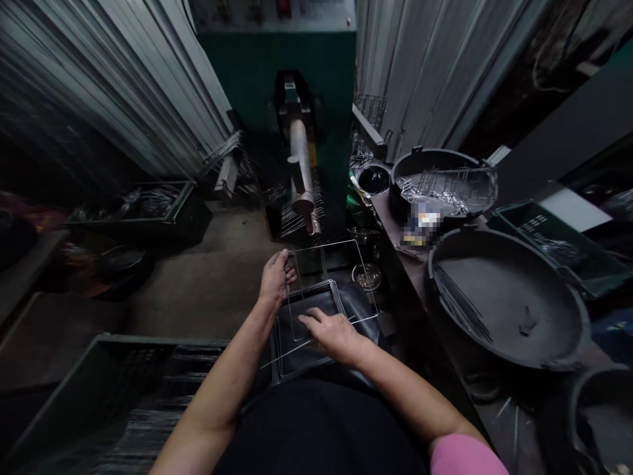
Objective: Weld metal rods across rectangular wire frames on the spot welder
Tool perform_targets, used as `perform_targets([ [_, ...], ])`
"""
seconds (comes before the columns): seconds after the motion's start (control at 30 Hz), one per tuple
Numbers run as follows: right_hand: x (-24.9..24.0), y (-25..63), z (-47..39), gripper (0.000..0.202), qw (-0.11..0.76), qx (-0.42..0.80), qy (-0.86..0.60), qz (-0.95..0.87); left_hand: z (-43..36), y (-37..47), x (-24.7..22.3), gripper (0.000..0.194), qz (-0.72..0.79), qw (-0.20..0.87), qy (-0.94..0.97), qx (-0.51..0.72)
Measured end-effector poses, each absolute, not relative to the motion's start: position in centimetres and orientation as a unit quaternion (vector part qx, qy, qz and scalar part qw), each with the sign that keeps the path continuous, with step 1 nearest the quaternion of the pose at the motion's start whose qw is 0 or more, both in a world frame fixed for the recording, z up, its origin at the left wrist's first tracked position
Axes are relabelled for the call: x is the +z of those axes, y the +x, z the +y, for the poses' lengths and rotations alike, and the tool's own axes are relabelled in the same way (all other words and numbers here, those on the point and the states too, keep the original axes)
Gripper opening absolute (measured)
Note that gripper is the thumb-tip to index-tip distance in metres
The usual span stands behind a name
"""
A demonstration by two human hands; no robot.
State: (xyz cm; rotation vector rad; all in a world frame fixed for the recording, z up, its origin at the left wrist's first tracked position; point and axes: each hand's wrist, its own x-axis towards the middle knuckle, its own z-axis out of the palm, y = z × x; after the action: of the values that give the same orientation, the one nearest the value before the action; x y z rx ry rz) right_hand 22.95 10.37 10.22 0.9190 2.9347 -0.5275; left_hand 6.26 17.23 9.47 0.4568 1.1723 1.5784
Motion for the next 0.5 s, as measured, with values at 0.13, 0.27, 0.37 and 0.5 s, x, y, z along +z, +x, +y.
perform_targets([
  [0.13,10.6,23.1,10.4,0.051,0.016,-0.162,0.298,0.941,17.0,6.6,9.3,0.027,0.492,0.530,0.206,0.659],
  [0.27,11.0,23.3,10.1,0.047,0.017,-0.155,0.305,0.939,15.6,7.1,9.7,0.029,0.513,0.494,0.290,0.639],
  [0.37,11.2,23.5,10.0,0.047,0.012,-0.157,0.310,0.938,14.3,7.5,9.7,0.036,0.558,0.434,0.362,0.608],
  [0.5,11.2,23.6,9.7,0.050,0.012,-0.160,0.312,0.936,13.3,8.0,9.5,0.042,0.594,0.362,0.417,0.586],
])
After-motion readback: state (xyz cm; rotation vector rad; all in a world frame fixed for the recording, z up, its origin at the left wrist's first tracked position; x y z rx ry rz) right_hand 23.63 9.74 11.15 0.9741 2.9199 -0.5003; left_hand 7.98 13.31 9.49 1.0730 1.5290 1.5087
